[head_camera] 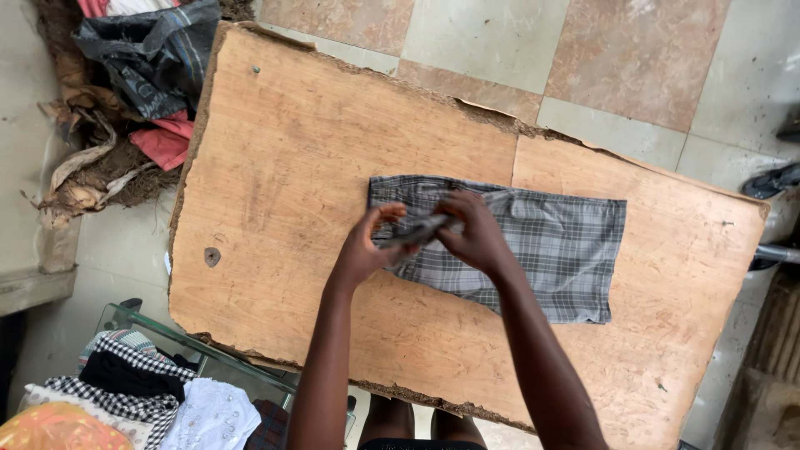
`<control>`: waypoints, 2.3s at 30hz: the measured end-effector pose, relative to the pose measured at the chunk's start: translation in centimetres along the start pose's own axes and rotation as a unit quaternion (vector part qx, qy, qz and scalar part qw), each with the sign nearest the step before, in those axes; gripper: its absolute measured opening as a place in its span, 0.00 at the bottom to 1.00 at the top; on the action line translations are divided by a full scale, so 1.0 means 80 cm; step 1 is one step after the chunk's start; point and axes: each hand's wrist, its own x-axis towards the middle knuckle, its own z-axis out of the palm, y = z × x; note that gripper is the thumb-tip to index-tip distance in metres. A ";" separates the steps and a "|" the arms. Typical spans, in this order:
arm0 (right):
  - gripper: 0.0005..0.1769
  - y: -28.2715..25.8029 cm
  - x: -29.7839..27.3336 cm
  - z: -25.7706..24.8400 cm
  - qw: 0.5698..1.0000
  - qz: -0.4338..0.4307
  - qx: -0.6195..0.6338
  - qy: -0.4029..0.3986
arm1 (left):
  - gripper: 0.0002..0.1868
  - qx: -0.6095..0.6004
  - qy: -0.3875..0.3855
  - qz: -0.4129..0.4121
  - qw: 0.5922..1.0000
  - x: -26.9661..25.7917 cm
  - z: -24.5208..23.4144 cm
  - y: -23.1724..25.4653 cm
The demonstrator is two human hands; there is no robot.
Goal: The person folds a pair of plaid shorts by smoothing them on a board, folding them in half lengthwise, and then rolling or folding them into a compact bundle. The person then places the folded shorts into a suitcase already packed with other clothes.
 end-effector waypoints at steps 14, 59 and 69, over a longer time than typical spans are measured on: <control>0.10 -0.050 -0.017 -0.017 0.994 0.016 0.028 -0.101 | 0.25 0.182 0.044 0.052 0.981 -0.074 0.016 -0.094; 0.36 0.187 -0.103 0.072 0.932 0.194 -0.222 0.209 | 0.38 0.478 0.085 0.087 0.870 0.006 0.103 -0.111; 0.23 0.342 -0.176 -0.013 0.830 0.276 -0.170 0.454 | 0.39 0.507 0.096 0.087 0.852 0.004 0.111 -0.111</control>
